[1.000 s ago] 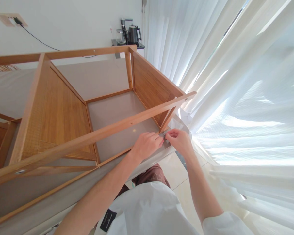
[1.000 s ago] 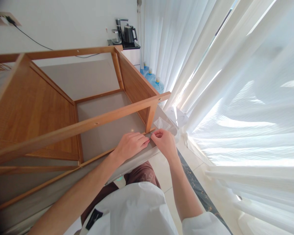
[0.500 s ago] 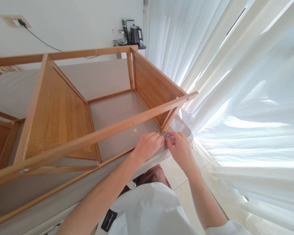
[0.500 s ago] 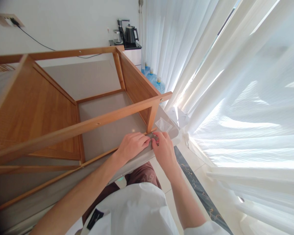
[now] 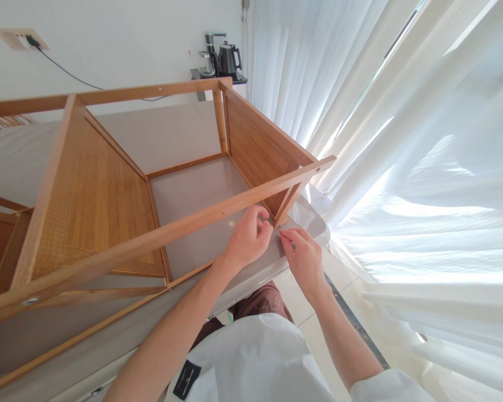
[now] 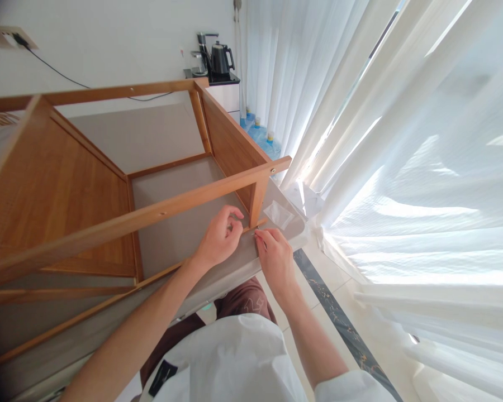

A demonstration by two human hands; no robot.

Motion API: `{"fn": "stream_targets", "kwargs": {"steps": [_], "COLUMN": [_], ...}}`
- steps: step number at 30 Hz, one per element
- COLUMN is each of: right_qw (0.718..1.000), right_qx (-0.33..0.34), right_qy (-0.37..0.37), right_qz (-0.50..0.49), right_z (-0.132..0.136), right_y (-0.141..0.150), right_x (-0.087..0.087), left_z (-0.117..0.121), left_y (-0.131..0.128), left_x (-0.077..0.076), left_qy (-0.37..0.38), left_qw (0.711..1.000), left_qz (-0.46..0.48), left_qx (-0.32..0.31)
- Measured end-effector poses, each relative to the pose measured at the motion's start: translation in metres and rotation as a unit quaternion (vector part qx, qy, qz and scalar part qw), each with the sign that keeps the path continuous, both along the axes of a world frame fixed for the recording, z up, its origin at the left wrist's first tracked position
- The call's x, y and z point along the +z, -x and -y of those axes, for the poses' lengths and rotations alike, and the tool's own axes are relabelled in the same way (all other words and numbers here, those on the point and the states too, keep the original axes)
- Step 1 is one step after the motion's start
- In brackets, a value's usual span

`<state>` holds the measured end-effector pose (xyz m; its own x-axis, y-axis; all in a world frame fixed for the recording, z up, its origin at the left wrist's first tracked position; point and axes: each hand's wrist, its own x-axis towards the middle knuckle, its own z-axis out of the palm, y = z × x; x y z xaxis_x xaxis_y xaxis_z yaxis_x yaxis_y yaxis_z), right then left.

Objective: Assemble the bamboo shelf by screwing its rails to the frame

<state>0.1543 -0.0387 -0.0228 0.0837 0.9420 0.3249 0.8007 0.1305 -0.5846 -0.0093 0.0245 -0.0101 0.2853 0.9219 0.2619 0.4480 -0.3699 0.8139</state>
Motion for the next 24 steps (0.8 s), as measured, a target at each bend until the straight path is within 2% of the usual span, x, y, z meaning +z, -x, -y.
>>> {"fn": "stream_targets", "kwargs": {"steps": [2, 5, 8, 11, 17, 24], "right_qw": [1.000, 0.999, 0.998, 0.998, 0.994, 0.995], "right_qx": [-0.004, -0.017, -0.026, -0.041, -0.086, -0.083], "right_qy": [0.005, -0.003, -0.008, -0.003, 0.017, 0.003], "right_qz": [-0.017, -0.036, -0.048, -0.049, -0.073, -0.055], "right_z": [0.000, -0.001, -0.002, -0.002, -0.004, -0.002], "right_y": [0.000, 0.000, 0.000, 0.001, 0.001, 0.000], "right_x": [0.000, 0.000, 0.001, 0.003, 0.005, 0.000], "left_z": [-0.009, -0.020, -0.025, -0.027, -0.029, -0.028], "left_y": [0.000, 0.001, 0.003, 0.003, 0.001, 0.001], "left_x": [-0.001, -0.001, 0.001, 0.002, -0.003, -0.003], "left_qy": [0.024, 0.073, 0.120, 0.121, 0.111, 0.101], "left_qw": [0.999, 0.995, 0.989, 0.989, 0.992, 0.993], "left_qz": [0.029, 0.019, 0.026, 0.045, 0.008, -0.002], "left_qx": [-0.007, -0.067, -0.083, -0.076, -0.067, -0.064]}}
